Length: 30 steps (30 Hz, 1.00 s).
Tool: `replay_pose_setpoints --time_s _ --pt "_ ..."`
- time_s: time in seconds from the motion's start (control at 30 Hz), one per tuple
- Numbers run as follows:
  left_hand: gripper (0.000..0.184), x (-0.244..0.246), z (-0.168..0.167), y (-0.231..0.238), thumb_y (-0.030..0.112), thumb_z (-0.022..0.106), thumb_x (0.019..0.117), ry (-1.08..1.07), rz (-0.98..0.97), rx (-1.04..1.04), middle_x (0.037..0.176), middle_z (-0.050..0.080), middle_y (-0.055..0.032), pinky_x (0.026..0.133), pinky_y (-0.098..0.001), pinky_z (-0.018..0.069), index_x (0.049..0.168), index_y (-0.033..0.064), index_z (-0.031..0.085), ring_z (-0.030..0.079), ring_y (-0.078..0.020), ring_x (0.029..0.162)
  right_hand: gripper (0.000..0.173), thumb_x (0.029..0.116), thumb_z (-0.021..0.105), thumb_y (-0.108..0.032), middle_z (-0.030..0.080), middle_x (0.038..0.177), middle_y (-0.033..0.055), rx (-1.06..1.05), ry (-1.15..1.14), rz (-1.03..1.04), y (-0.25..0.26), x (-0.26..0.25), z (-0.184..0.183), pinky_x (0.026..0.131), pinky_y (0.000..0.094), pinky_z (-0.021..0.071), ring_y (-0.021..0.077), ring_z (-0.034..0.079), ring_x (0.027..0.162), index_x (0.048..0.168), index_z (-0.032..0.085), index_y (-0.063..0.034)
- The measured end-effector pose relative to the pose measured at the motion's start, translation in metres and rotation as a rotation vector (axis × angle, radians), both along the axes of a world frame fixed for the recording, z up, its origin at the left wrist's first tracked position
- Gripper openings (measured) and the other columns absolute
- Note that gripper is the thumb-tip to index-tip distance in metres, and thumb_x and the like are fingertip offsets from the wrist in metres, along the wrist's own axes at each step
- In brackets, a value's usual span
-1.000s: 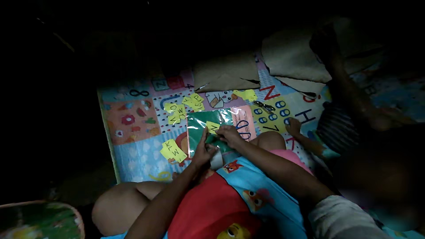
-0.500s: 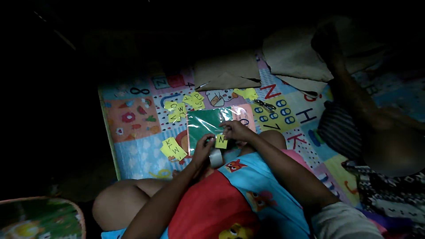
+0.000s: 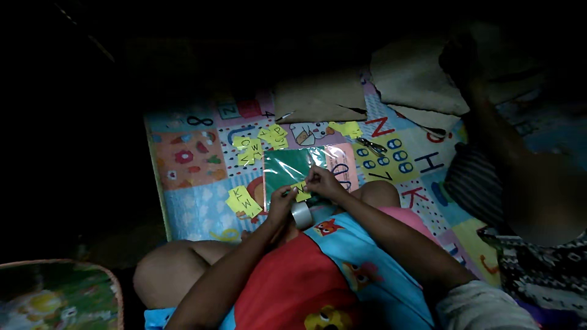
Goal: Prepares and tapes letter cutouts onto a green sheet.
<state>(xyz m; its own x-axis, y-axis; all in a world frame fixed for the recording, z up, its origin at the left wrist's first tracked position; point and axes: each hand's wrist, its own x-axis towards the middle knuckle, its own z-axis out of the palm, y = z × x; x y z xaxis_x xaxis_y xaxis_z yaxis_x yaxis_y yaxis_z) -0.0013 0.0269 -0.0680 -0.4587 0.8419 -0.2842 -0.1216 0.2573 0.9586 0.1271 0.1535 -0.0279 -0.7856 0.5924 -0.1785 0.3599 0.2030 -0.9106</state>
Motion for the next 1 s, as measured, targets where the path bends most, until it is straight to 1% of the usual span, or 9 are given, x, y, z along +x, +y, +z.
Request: replay_pose_setpoints --time_s 0.07,0.17,0.27,0.33,0.47,0.67,0.77,0.87,1.0 --pt "0.016 0.001 0.001 0.000 0.006 0.056 0.1034 -0.008 -0.009 -0.010 0.088 0.062 -0.0050 0.078 -0.0254 0.0522 0.099 -0.0065 0.065 0.059 -0.0053 0.079 0.014 0.0894 0.073 0.004 0.068 0.097 0.0187 0.055 0.018 0.014 -0.002 0.000 -0.002 0.080 0.0373 0.0566 0.0222 0.066 0.085 0.100 0.065 0.0093" --pt "0.017 0.003 0.003 0.000 0.006 0.057 0.1031 -0.002 -0.023 -0.020 0.092 0.064 -0.0082 0.078 -0.0266 0.0533 0.108 -0.0084 0.064 0.061 -0.0071 0.080 0.012 0.0916 0.070 0.003 0.071 0.098 0.0186 0.121 0.042 0.001 -0.003 0.000 -0.005 0.082 0.0363 0.0571 0.0210 0.068 0.085 0.102 0.071 0.0085" --pt "0.038 0.007 0.004 0.000 0.002 0.057 0.1018 0.024 -0.016 0.000 0.097 0.063 -0.0114 0.079 -0.0287 0.0541 0.135 -0.0099 0.043 0.062 -0.0092 0.081 0.014 0.0925 0.070 0.002 0.073 0.099 0.0184 0.152 0.039 -0.035 -0.001 0.001 -0.006 0.083 0.0365 0.0573 0.0205 0.069 0.086 0.105 0.073 0.0071" --pt "0.047 0.007 0.002 -0.001 0.001 0.058 0.1009 0.102 -0.044 0.015 0.100 0.063 -0.0127 0.079 -0.0296 0.0546 0.140 -0.0083 0.033 0.063 -0.0098 0.081 0.015 0.0927 0.070 0.003 0.073 0.101 0.0187 0.156 0.036 -0.040 0.001 0.003 -0.007 0.083 0.0366 0.0573 0.0208 0.069 0.086 0.106 0.073 0.0070" --pt "0.038 0.005 -0.005 -0.002 0.003 0.059 0.1003 0.294 -0.118 0.057 0.109 0.063 -0.0190 0.079 -0.0345 0.0559 0.132 -0.0103 0.042 0.065 -0.0177 0.084 0.017 0.0924 0.070 0.002 0.073 0.101 0.0191 0.150 0.022 -0.041 0.004 0.007 -0.010 0.083 0.0373 0.0570 0.0215 0.069 0.086 0.108 0.074 0.0065" --pt "0.027 0.005 -0.010 -0.003 0.000 0.063 0.0971 0.357 -0.093 0.124 0.105 0.062 -0.0174 0.070 -0.0275 0.0540 0.121 -0.0107 0.055 0.060 -0.0109 0.072 0.017 0.0927 0.070 0.002 0.073 0.102 0.0185 0.098 0.002 -0.018 0.004 0.008 -0.007 0.083 0.0359 0.0567 0.0198 0.069 0.087 0.109 0.073 0.0067" --pt "0.029 0.003 -0.012 -0.003 0.000 0.063 0.0968 0.370 -0.104 0.110 0.105 0.065 -0.0196 0.073 -0.0321 0.0545 0.123 -0.0100 0.058 0.062 -0.0158 0.077 0.017 0.0919 0.070 0.003 0.073 0.103 0.0189 0.095 0.006 0.015 0.005 0.009 -0.009 0.085 0.0365 0.0565 0.0204 0.068 0.089 0.109 0.074 0.0064" --pt "0.030 0.004 -0.012 -0.003 -0.001 0.064 0.0963 0.378 -0.113 0.125 0.097 0.066 -0.0175 0.071 -0.0288 0.0543 0.125 -0.0098 0.061 0.061 -0.0137 0.074 0.018 0.0918 0.070 0.003 0.073 0.102 0.0187 0.075 0.006 0.027 0.006 0.009 -0.011 0.085 0.0353 0.0557 0.0189 0.068 0.088 0.109 0.074 0.0063" --pt "0.024 0.005 -0.010 -0.003 0.000 0.063 0.0969 0.358 -0.121 0.151 0.108 0.069 -0.0169 0.070 -0.0255 0.0515 0.118 -0.0087 0.067 0.059 -0.0088 0.073 0.018 0.0925 0.069 0.004 0.072 0.100 0.0176 0.022 -0.001 0.030 0.005 0.009 -0.011 0.082 0.0355 0.0559 0.0179 0.067 0.086 0.110 0.073 0.0066"
